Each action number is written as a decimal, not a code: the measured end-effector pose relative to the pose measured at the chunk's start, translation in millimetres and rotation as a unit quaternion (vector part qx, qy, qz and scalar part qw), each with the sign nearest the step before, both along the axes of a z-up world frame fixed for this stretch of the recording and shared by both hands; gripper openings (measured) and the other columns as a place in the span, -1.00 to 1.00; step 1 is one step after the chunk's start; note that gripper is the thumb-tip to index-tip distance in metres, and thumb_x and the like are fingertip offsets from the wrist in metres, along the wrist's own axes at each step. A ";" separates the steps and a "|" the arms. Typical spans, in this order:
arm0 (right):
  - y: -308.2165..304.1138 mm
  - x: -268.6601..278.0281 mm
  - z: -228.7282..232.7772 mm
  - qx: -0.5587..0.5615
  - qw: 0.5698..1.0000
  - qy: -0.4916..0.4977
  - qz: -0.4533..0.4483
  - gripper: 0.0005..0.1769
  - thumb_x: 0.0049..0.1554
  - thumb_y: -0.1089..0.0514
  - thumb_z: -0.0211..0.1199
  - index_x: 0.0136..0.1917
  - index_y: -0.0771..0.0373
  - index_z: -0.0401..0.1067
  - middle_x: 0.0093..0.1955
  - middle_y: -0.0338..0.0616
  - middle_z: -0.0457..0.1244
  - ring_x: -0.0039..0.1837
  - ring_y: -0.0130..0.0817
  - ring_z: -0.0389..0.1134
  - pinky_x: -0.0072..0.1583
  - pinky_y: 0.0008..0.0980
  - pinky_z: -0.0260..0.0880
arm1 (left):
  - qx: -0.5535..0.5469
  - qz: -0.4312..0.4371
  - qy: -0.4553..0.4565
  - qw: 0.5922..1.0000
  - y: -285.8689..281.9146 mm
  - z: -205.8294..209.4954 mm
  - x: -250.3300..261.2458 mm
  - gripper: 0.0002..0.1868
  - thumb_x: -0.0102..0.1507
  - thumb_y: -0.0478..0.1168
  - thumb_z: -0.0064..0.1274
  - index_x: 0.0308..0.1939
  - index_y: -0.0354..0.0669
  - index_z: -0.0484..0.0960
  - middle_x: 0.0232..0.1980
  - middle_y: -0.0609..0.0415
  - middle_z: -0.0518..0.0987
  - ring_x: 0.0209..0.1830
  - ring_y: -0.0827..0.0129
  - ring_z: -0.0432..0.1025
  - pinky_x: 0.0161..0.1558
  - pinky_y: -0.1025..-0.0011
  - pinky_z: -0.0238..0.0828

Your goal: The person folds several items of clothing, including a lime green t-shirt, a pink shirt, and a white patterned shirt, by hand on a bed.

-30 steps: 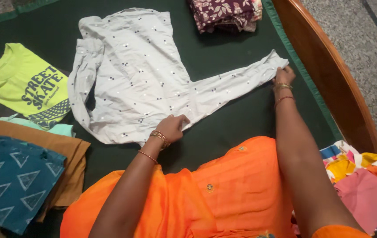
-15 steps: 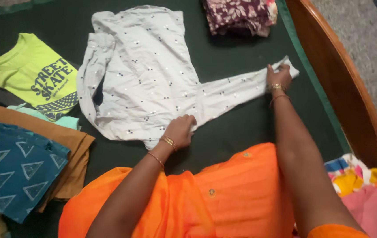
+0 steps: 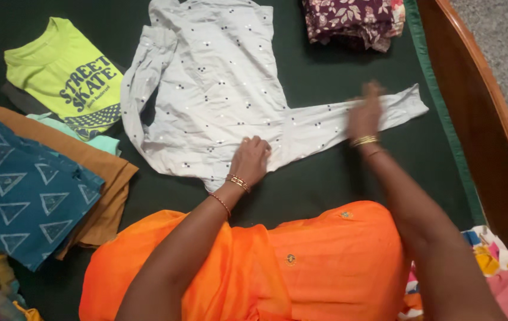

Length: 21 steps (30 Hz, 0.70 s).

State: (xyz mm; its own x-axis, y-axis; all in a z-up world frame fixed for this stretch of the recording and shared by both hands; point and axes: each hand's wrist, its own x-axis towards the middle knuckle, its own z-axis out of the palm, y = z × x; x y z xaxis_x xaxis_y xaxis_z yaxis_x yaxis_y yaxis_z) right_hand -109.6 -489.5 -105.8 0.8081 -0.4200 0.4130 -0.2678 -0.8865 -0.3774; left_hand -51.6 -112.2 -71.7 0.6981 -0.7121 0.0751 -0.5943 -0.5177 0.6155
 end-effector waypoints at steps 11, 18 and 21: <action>8.9 -36.8 41.7 -0.046 0.954 0.271 0.122 -0.07 0.23 -0.11 0.02 0.68 0.34 -0.23 0.74 0.16 -0.36 0.72 -0.04 -0.40 0.59 0.06 -0.46 | 0.202 -0.059 -0.024 0.977 11.7 17.2 13.8 0.13 0.13 0.25 0.21 0.62 0.23 -0.14 0.69 -0.01 -0.35 0.68 -0.12 -0.46 0.54 -0.15 -0.45; -106.3 -84.6 33.5 -0.037 0.923 0.189 -0.333 -0.29 0.37 -0.26 -0.06 0.48 0.37 0.28 0.59 0.29 0.01 0.63 0.21 -0.05 0.55 0.18 -0.17 | 0.156 -0.053 -0.041 0.986 2.7 55.2 -5.9 -0.11 0.03 0.11 0.35 0.38 0.05 0.31 0.52 -0.16 0.08 0.58 -0.08 -0.13 0.47 -0.09 -0.23; -126.6 -81.3 13.3 0.094 0.883 0.196 -0.417 -0.36 0.32 -0.40 0.03 0.14 0.21 0.52 0.24 0.20 0.30 0.31 0.16 0.27 0.39 0.17 -0.02 | 0.132 -0.103 -0.053 0.985 -0.9 51.0 -29.2 -0.40 0.10 0.00 0.30 0.15 -0.11 0.48 0.27 -0.10 0.39 0.40 0.06 0.21 0.37 0.06 0.07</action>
